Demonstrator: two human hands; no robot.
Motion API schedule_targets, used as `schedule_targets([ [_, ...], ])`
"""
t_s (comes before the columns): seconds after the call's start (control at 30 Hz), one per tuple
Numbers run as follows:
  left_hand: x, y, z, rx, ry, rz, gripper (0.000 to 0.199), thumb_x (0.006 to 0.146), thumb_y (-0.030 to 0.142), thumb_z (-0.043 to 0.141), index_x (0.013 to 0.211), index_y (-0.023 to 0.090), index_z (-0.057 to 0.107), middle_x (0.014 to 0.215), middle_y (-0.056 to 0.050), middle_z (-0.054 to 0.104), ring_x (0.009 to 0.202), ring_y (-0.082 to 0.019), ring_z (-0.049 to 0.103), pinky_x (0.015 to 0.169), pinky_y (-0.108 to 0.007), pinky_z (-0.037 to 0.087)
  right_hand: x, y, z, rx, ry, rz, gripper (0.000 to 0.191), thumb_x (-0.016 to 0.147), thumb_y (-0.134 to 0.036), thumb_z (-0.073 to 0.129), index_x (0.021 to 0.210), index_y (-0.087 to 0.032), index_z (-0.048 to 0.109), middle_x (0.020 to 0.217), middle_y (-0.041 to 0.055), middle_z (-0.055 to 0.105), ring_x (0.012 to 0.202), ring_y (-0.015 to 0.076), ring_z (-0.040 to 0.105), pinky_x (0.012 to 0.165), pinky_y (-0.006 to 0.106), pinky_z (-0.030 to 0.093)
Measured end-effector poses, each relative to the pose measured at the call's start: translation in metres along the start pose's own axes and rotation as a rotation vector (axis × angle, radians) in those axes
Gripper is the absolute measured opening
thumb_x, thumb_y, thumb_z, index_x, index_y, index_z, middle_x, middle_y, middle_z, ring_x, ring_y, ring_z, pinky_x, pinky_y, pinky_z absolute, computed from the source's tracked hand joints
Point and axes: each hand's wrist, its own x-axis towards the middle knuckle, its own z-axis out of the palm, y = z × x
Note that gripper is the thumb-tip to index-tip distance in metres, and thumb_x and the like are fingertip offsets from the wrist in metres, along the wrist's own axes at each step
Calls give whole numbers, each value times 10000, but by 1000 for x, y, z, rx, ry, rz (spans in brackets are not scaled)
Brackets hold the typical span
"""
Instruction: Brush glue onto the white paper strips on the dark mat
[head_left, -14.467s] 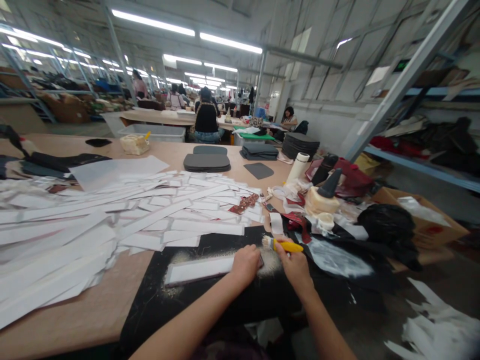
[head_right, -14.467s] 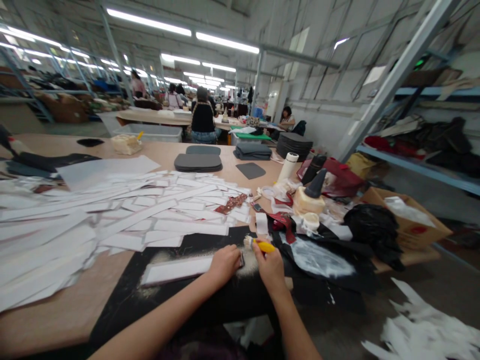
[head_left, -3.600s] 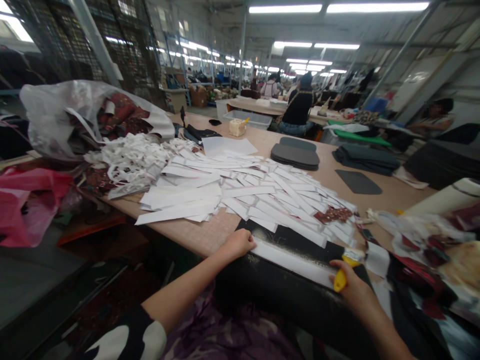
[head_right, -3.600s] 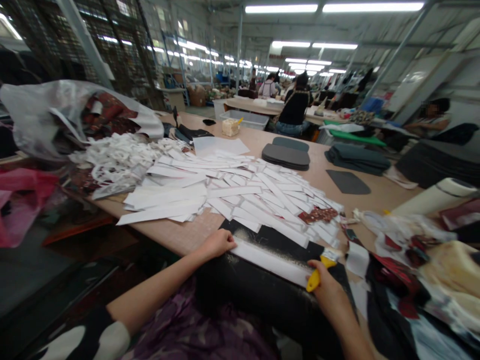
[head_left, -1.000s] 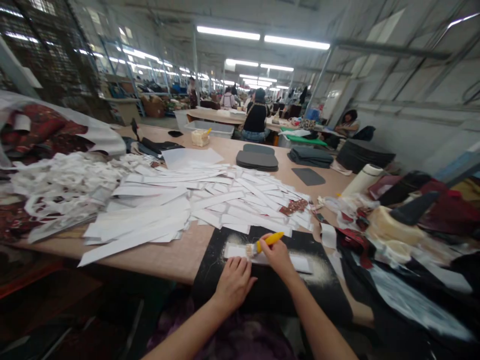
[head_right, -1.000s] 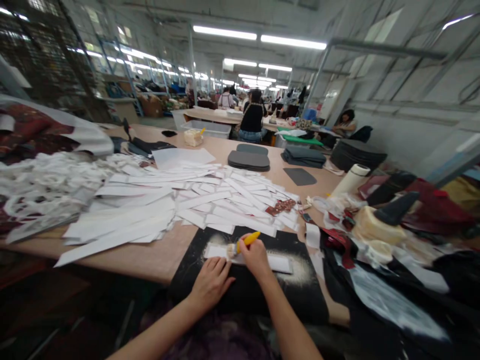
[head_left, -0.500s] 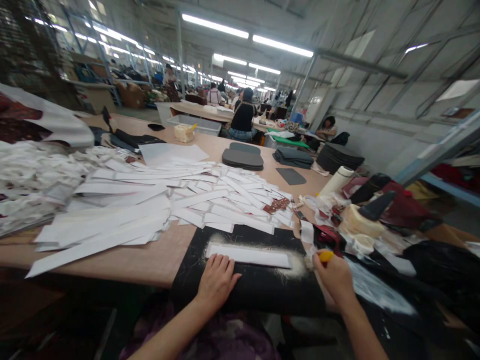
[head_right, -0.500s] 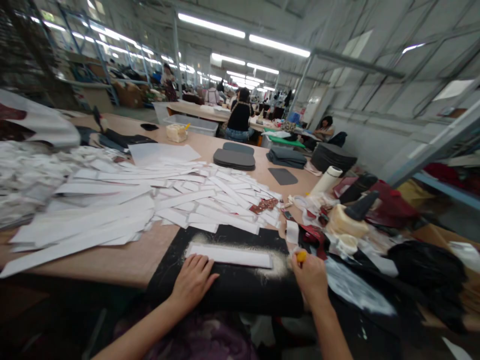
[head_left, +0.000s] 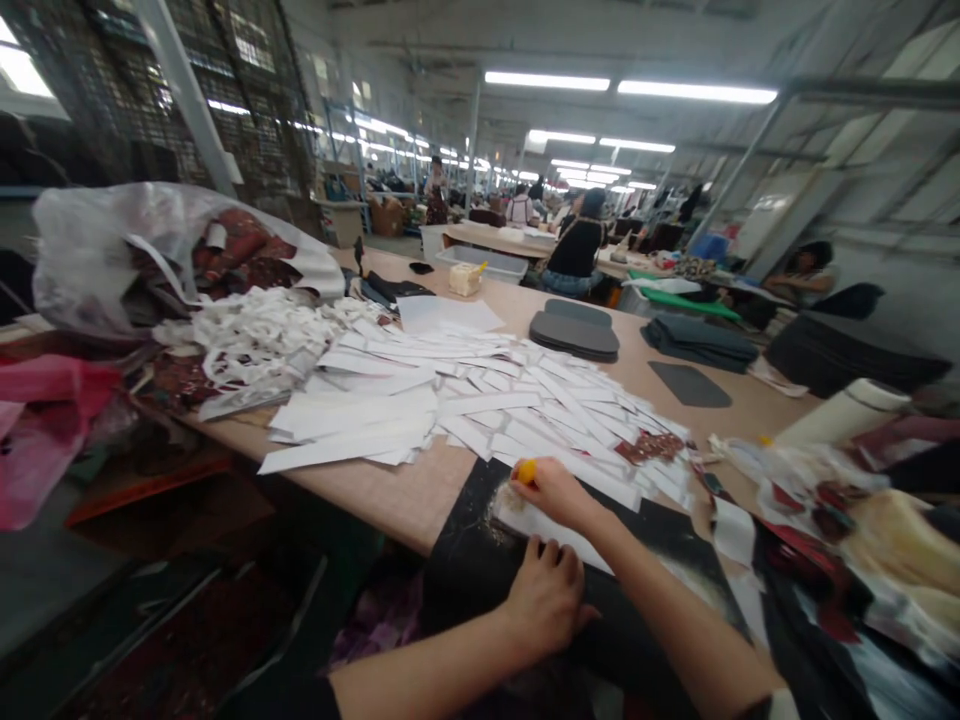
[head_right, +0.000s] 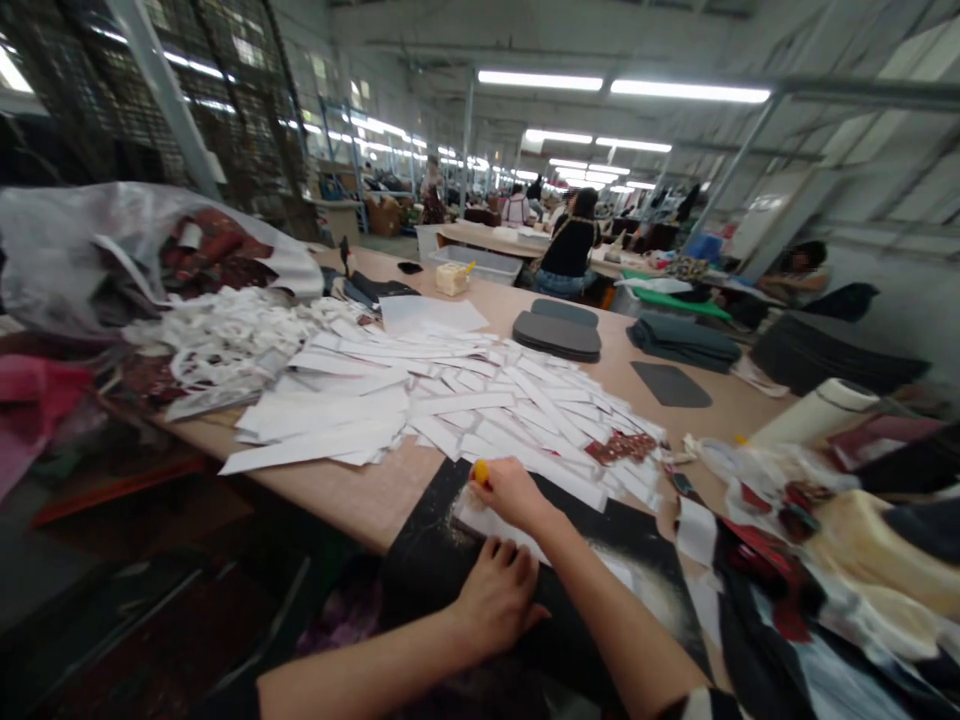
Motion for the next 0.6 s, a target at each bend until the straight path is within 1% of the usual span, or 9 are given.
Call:
schedule_targets([
  [0.03, 0, 0, 0, -1, -4, 2, 589, 850, 551, 358, 1204, 93, 466, 1173, -140, 517, 1060, -304, 436, 935, -501, 322, 4, -1, -1, -55, 33, -6, 161, 823, -253, 493, 824, -180, 637, 736, 19, 646, 735, 141, 570, 763, 274, 378],
  [0.07, 0, -1, 0, -2, -7, 4, 595, 853, 551, 349, 1212, 89, 459, 1182, -143, 510, 1065, -305, 431, 937, -503, 320, 6, -2, -2, -78, 33, -16, 170, 832, -265, 486, 846, -187, 636, 759, 20, 651, 753, 142, 569, 772, 273, 370],
  [0.17, 0, -2, 0, -3, -14, 16, 607, 856, 550, 337, 1221, 79, 449, 1191, -151, 500, 1073, -310, 423, 930, -508, 325, 10, -7, -2, -136, -67, -4, 165, 828, -269, 492, 832, -188, 637, 717, 15, 650, 694, 132, 566, 723, 249, 367],
  [0.2, 0, -2, 0, -5, -13, 19, 604, 857, 549, 335, 1216, 78, 453, 1185, -151, 502, 1069, -309, 425, 926, -509, 328, 10, -7, -1, -192, -58, 17, 169, 828, -262, 489, 828, -178, 636, 715, 26, 649, 696, 137, 567, 724, 252, 364],
  [0.27, 1, -3, 0, -8, -9, 30, 596, 858, 544, 336, 1209, 78, 459, 1178, -148, 505, 1058, -306, 431, 921, -504, 333, 10, -7, 0, -271, 8, 63, 194, 843, -271, 468, 852, -166, 631, 749, 49, 656, 740, 152, 576, 741, 261, 358],
  [0.3, 1, -3, 0, -7, -8, 31, 595, 856, 543, 344, 1208, 77, 459, 1177, -147, 507, 1053, -305, 434, 920, -499, 336, 9, -6, -1, -261, 20, 82, 208, 852, -289, 458, 875, -173, 629, 766, 48, 661, 752, 152, 580, 735, 256, 360],
  [0.4, 1, -3, -3, 0, -12, 31, 592, 849, 538, 373, 1204, 74, 462, 1174, -145, 512, 1034, -300, 447, 913, -491, 344, 6, -3, -4, -233, -46, 160, 213, 846, -317, 465, 861, -187, 633, 726, 35, 666, 703, 150, 591, 677, 243, 367],
  [0.5, 1, -2, -4, 8, 1, 26, 559, 851, 522, 384, 1185, 84, 484, 1162, -140, 526, 1026, -298, 455, 916, -496, 337, -2, 0, -9, -304, -3, 227, 225, 835, -302, 465, 827, -161, 640, 709, 61, 665, 696, 166, 593, 686, 258, 370],
  [0.6, 1, -2, -4, 11, 32, 21, 542, 848, 515, 401, 1175, 93, 495, 1144, -135, 540, 1025, -294, 457, 915, -492, 332, -23, 14, -14, -129, -13, 247, 231, 832, -326, 472, 832, -182, 652, 706, 34, 666, 684, 152, 593, 641, 234, 374],
])
